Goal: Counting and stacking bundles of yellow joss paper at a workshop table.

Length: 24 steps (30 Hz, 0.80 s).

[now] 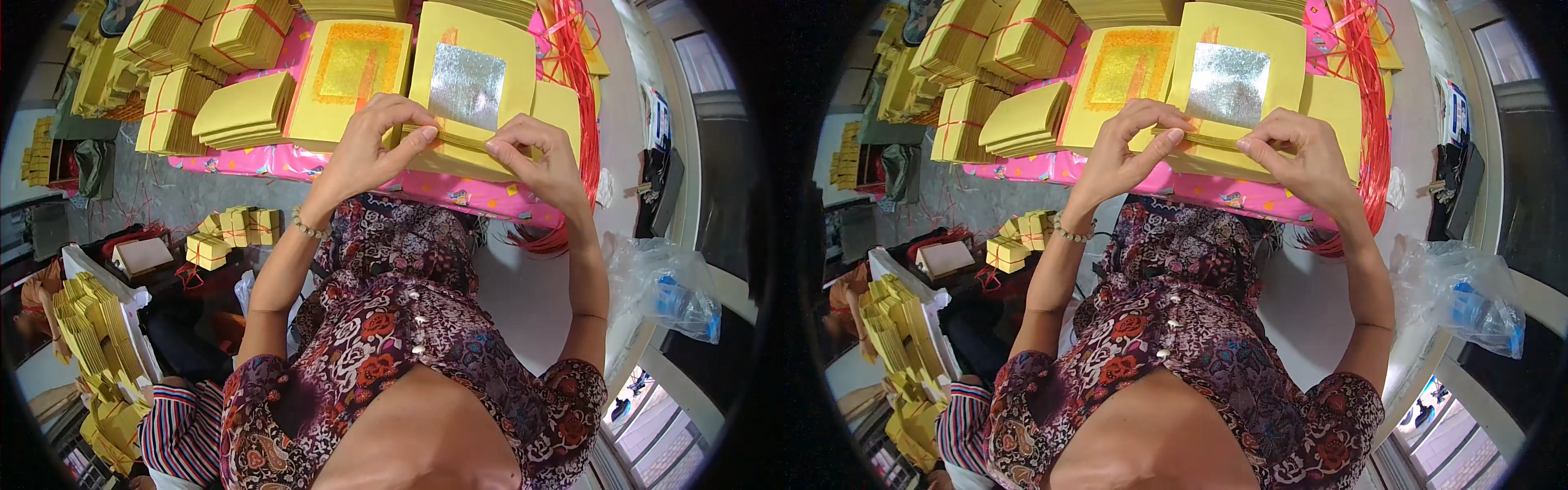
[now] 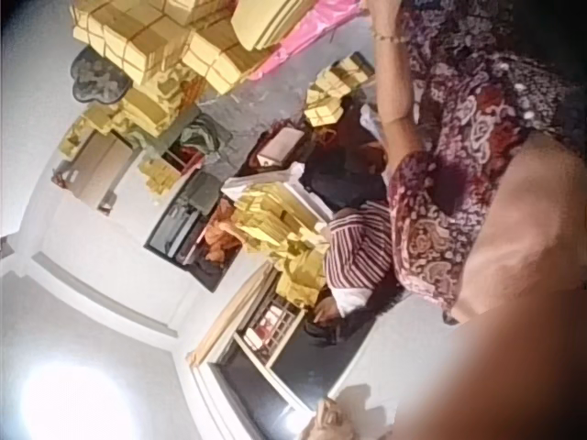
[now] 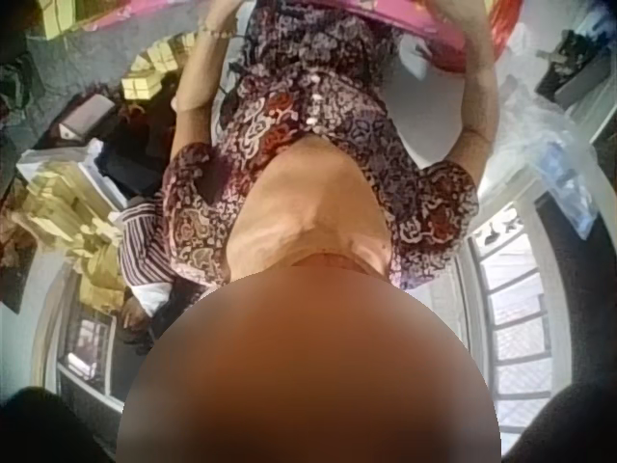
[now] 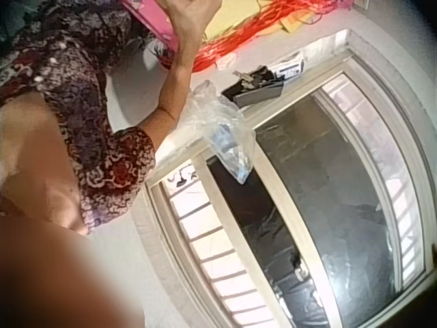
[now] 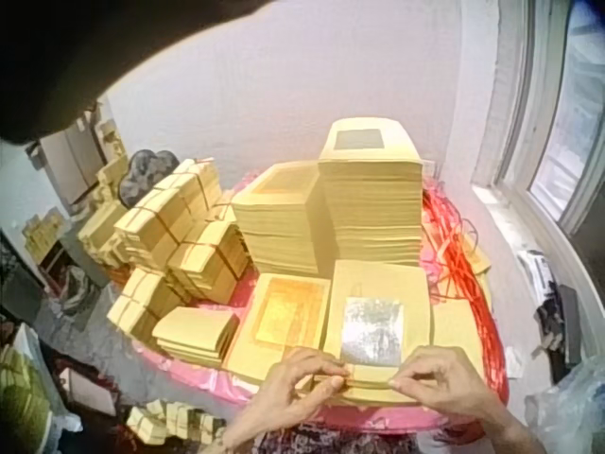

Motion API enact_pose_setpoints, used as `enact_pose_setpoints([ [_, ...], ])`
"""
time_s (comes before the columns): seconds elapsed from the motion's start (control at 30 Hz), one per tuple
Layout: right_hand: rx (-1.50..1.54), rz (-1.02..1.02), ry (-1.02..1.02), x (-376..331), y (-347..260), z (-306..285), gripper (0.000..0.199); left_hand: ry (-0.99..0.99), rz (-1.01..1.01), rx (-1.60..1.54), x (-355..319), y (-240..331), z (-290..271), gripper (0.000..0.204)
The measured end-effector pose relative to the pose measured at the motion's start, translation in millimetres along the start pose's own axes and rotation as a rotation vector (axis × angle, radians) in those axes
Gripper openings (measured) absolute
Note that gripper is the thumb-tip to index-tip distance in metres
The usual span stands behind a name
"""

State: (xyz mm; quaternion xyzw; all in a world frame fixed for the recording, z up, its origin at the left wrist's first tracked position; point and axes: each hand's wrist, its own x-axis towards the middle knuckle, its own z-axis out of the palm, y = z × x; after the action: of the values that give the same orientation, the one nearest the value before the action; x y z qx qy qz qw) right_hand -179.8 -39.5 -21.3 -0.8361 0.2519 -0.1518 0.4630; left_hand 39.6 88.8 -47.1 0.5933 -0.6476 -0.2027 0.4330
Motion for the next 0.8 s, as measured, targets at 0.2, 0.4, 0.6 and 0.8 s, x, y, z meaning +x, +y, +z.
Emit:
enact_pose_setpoints([
  [0.2, -0.357, -0.397, 0.187, -4, -7, 1, 0.014, 0.096, -0.039, -0.065, 1, -6, 5, 0.022],
  [0.4, -0.485, -0.356, 0.228, -7, 8, -12, 0.016, -0.003, -0.064, -0.161, 16, -4, -7, 0.022],
  [0.6, -0.255, -0.272, 0.192, 4, -1, -41, 0.015, -0.006, 0.082, -0.075, 47, -17, -14, 0.032],
  [0.8, 0.083, -0.192, 0.024, 9, 4, -59, 0.028, 0.087, 0.099, -0.233, 63, -26, -3, 0.018],
])
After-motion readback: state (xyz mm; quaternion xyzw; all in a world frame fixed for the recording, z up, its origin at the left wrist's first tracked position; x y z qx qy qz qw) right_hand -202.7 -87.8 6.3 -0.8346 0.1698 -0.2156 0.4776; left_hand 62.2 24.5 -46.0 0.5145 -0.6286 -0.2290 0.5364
